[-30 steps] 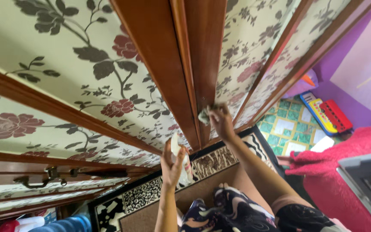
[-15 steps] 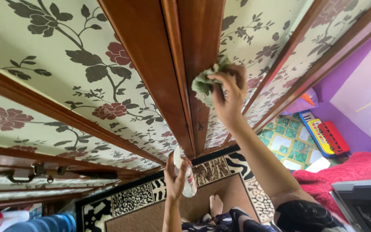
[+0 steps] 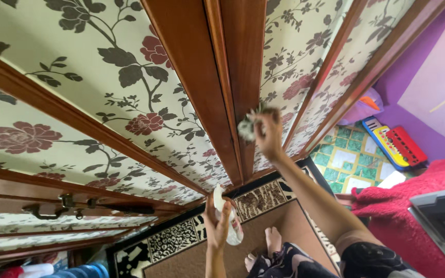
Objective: The person sprays a cleaning solution onto the wooden frame of a wardrobe and wipes it with a cloth. The person moves along the frame, repeatedly spraying and wiping different sections.
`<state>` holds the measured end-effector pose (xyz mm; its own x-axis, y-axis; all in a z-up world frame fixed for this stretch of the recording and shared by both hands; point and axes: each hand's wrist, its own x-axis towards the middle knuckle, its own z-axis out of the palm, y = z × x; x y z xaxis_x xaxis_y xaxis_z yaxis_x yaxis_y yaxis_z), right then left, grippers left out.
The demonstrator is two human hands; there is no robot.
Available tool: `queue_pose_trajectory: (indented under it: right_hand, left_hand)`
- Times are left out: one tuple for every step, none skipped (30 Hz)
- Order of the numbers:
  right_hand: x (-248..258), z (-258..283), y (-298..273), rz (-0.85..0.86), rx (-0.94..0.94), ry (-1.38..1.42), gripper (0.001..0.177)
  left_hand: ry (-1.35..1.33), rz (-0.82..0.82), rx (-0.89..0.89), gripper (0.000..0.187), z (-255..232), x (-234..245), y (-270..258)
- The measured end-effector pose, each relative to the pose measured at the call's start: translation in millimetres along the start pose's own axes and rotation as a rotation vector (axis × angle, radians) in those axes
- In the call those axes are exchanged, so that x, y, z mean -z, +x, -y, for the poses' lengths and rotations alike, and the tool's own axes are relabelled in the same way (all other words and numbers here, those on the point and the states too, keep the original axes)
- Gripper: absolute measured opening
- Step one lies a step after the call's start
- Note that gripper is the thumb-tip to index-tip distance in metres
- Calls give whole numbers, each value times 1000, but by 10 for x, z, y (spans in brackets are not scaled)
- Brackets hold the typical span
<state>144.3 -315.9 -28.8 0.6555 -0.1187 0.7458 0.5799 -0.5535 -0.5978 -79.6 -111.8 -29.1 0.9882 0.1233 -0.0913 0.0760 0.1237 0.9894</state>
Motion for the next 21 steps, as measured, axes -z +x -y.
queue_pose_trajectory:
  right_hand:
    - [35,123,227,-79,53,3,29]
    - [103,266,466,-154,105,2,31]
    - [176,430,703,-178,155,-40,33]
    - [241,597,936,-199,207,-84,36]
    - [232,770,1148,-238,244,-116,37]
    - [214,918,1286,-274,282,-145,39]
    - [235,1013,1329,-261,294,-136,38]
    - [228,1049,1356,-248,309,-123,37]
    - [214,1024,1356,-234,323,-109,37]
    - [163,963,1317,-217,318,-91,37]
    - [101,874,1220,-199,312,-73,38]
    - [60,742,1120,-176,306,-54,38]
    - [48,589,986,-130,317,-44,38]
    - [41,445,790,-84,325,-34,39]
    - [38,305,600,6,292,-31,34]
    - [13,190,424,96,258,-29,30]
    - [-26,110,265,109,213,-35,28]
    - [-57,55,152,118,172,-39,27]
    - [-59,11,109,127,131,-44,25]
    - [-55,2,119,133,96,-26,25]
    - [-55,42,148,139,62,-8,26]
  left_hand:
    - [20,11,-60,65,21,34,-7]
    - [37,23,-116,66,61,53,-14]
    - [53,35,-171,66,102,75,-12]
    - [56,48,-184,66,141,86,-6]
    - [59,60,-198,66,167,103,8]
    - [62,69,-211,66,184,111,12]
    - [86,61,-197,66,191,107,21]
    - [109,49,-187,67,185,99,44]
    - [133,36,-176,68,169,91,48]
    - [140,38,-198,66,142,81,54]
    - [148,40,-220,64,109,69,42]
    - [154,38,-238,63,73,40,21]
    - [129,45,-200,63,37,3,30]
    - [107,52,-160,63,7,-19,37]
    - [84,59,-121,63,-15,-46,32]
    - [102,44,-144,62,-37,-84,21]
    - [120,30,-166,61,-59,-134,17]
    - [140,15,-194,60,-86,-184,16]
    - [139,4,-146,62,-118,-240,4]
    - [138,-9,-96,64,-158,-302,-3]
    - [136,-22,-47,67,-198,-365,-9]
